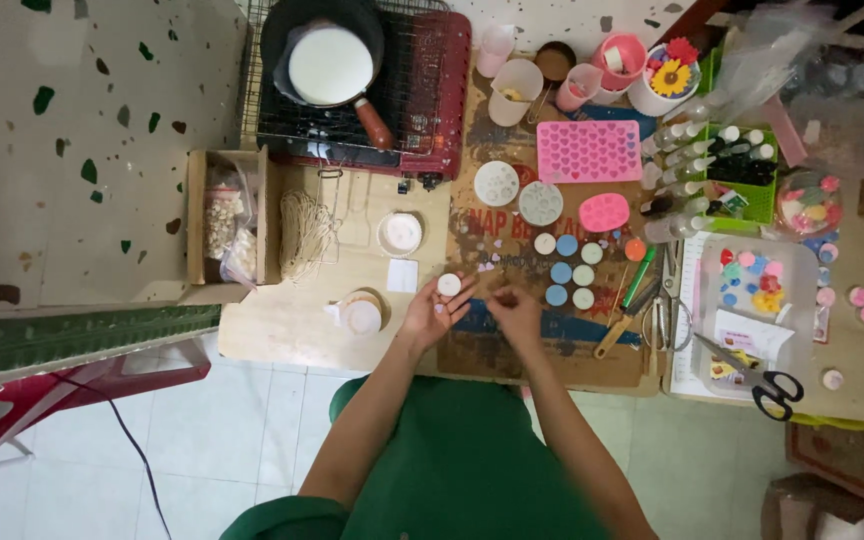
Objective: Decorating small container candles with wax flower shapes and using a heat gun to bond them.
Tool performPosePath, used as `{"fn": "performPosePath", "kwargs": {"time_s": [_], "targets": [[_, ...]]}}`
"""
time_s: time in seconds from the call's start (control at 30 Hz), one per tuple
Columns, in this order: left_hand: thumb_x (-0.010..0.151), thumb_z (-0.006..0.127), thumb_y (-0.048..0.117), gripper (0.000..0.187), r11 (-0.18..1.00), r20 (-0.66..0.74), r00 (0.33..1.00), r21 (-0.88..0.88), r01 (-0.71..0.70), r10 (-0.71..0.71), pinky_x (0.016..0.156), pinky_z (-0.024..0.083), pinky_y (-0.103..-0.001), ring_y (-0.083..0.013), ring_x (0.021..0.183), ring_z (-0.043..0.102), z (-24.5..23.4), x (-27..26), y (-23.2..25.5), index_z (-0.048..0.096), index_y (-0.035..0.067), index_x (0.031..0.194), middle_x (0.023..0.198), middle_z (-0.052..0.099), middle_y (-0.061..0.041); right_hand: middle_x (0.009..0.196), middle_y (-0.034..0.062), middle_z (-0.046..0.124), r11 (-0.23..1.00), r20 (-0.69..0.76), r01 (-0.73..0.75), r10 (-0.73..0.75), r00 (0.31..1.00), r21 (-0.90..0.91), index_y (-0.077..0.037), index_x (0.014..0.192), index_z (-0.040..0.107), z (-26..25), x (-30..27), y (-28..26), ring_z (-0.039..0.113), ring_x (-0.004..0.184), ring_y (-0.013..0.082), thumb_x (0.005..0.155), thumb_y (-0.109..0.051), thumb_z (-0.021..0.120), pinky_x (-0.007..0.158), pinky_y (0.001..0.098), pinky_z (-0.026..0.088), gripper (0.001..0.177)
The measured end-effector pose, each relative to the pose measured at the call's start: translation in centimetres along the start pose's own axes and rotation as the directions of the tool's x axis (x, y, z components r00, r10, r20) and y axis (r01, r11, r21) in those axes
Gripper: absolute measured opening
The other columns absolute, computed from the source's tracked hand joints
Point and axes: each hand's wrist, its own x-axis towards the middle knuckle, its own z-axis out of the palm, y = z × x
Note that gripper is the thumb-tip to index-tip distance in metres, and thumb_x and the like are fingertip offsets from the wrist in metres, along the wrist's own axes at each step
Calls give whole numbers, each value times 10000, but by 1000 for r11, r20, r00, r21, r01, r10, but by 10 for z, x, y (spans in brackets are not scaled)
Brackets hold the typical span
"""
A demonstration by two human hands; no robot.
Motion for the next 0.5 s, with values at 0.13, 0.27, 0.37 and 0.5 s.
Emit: {"fn": "performPosePath", "kwargs": {"time_s": [0.13, 0.27, 0.37, 0.5], "targets": [[1007, 502, 464, 534, 998, 38, 998, -37, 45, -43, 993, 576, -503, -313, 1183, 692, -4, 9, -9, 637, 137, 1406, 1331, 689, -128, 993, 199, 780, 973, 176, -149, 117, 977, 175, -71, 1084, 791, -19, -38, -62, 753, 758, 254, 816, -331, 919, 613, 343, 619, 394], [1012, 516, 453, 529, 997, 63, 996, -28, 65, -63, 1029, 545, -517, -353, 1241, 647, 6, 3, 0, 640, 111, 1395, 1349, 668, -167, 1021, 228, 746, 986, 43, -154, 152, 987, 57, -16, 1169, 756, -33, -17, -33, 755, 751, 326, 945, -182, 747, 563, 399, 644, 280], [1006, 541, 434, 515, 998, 77, 995, -15, 68, -66, 1035, 541, -514, -354, 1233, 651, 21, -9, 12, 652, 97, 1378, 1346, 669, -169, 990, 239, 743, 986, 12, -27, 30, 999, -163, -14, 1154, 733, -34, -23, -28, 747, 760, 370, 871, -148, 774, 599, 441, 633, 316], [1005, 544, 454, 520, 999, 110, 993, 19, 48, -50, 1043, 535, -512, -328, 1200, 677, 23, -12, 15, 650, 119, 1388, 1333, 683, -135, 1033, 251, 717, 926, 84, 46, -16, 996, -375, -32, 1126, 704, -22, -26, -30, 731, 960, 460, 862, -180, 805, 753, 528, 631, 320]]}}
